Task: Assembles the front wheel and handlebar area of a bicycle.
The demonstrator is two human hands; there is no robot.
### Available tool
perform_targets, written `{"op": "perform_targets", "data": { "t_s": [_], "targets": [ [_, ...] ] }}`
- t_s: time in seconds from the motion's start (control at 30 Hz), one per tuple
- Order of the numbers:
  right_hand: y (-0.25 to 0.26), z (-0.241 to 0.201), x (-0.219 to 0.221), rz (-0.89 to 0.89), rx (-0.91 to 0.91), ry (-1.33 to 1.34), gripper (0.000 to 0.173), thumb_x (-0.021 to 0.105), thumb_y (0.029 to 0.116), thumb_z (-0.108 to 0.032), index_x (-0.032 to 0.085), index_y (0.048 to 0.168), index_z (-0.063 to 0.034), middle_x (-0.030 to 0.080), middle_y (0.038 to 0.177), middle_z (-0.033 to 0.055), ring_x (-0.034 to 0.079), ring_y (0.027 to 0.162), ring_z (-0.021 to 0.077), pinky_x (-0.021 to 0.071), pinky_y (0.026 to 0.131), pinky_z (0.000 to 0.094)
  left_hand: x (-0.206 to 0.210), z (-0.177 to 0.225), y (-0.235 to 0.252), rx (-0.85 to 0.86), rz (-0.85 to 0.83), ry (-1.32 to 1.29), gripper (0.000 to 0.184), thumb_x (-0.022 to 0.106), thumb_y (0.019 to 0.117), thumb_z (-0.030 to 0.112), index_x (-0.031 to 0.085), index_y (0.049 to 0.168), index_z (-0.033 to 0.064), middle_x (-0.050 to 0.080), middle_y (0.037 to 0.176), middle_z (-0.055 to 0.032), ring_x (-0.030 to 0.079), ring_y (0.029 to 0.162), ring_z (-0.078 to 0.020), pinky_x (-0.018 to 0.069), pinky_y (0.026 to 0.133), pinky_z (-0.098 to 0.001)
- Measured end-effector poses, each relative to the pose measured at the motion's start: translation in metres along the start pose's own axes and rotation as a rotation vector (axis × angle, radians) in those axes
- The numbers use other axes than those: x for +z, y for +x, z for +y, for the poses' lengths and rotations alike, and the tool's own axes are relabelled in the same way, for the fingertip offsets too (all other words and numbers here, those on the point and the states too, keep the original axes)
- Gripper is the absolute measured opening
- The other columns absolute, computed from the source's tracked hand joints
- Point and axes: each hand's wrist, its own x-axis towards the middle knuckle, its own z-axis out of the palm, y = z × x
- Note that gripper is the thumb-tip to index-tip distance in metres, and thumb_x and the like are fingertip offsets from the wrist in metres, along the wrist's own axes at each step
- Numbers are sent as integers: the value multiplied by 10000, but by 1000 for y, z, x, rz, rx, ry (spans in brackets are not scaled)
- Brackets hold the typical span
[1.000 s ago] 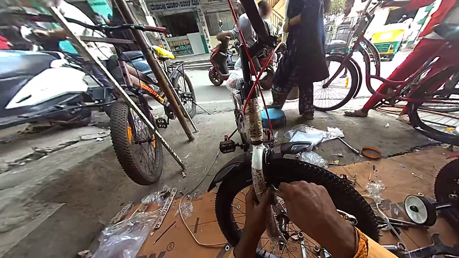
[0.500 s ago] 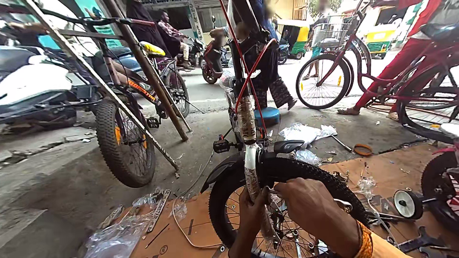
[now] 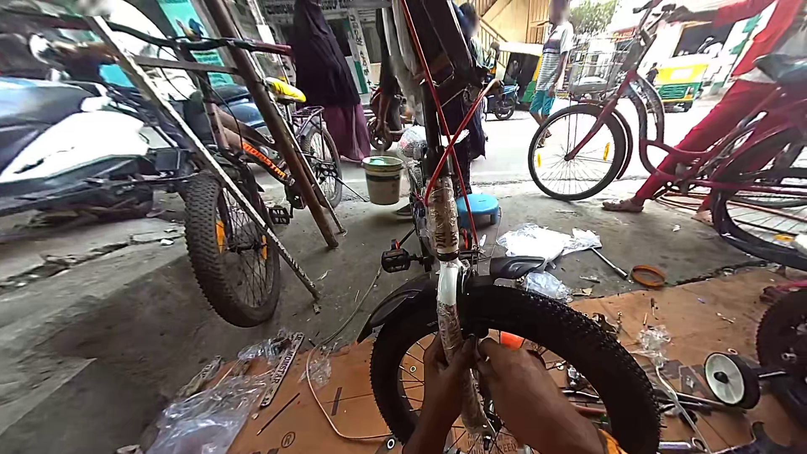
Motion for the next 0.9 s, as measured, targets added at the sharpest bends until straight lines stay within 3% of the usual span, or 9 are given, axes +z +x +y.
{"op": "perform_targets", "data": {
  "t_s": [0.1,0.27,0.4,0.63,0.73,0.83,0.9],
  "targets": [
    [3,11,9,22,-61,90,271,456,1077,-277,613,1198,-91,686,887,130,707,864,313,568,789,528,-2,-2,0,-6,-27,-57,457,785,863,314,607,1120,-19,715,872,-43,697,745,-101,603,711,-295],
    [-10,-4,-32,-8,-54,-319,285,464,1054,-222,690,1208,-145,716,974,171,703,940,396,541,762,596,-4,0,4,-62,-68,-47,633,810,825,428,534,1173,-23,680,816,-36,669,667,-111,594,652,-291],
    [-12,-17,-49,-13,-92,-484,269,460,1047,-187,696,1147,-104,711,1008,167,693,950,368,520,830,558,-3,4,8,-84,-107,-24,422,791,858,360,610,1026,18,663,715,-32,644,600,-109,574,604,-276],
    [-13,-20,-51,-5,-123,-438,234,511,1021,-156,703,1136,-90,718,987,181,704,923,375,528,795,563,-2,2,4,-83,-72,-72,509,864,753,454,645,999,66,682,711,-23,651,588,-101,577,595,-273],
    [-12,-27,-57,-105,-34,-404,250,493,1043,-194,682,1154,-73,711,1020,196,696,970,400,533,780,585,1,5,2,-98,-25,-55,411,838,798,357,632,987,56,675,675,-23,650,555,-108,576,570,-268],
    [-16,-25,-49,-99,22,-294,285,471,1063,-213,663,1198,-50,710,1029,232,692,995,440,535,796,617,7,9,1,-92,19,21,129,634,886,117,606,980,33,677,649,-11,649,534,-103,575,553,-264],
    [-17,-15,-31,-40,17,-126,323,452,1079,-228,642,1252,-33,710,1018,249,693,1001,452,534,841,631,10,12,0,-71,43,58,89,583,893,62,612,972,34,681,654,8,649,540,-86,575,556,-261]
  ]
}}
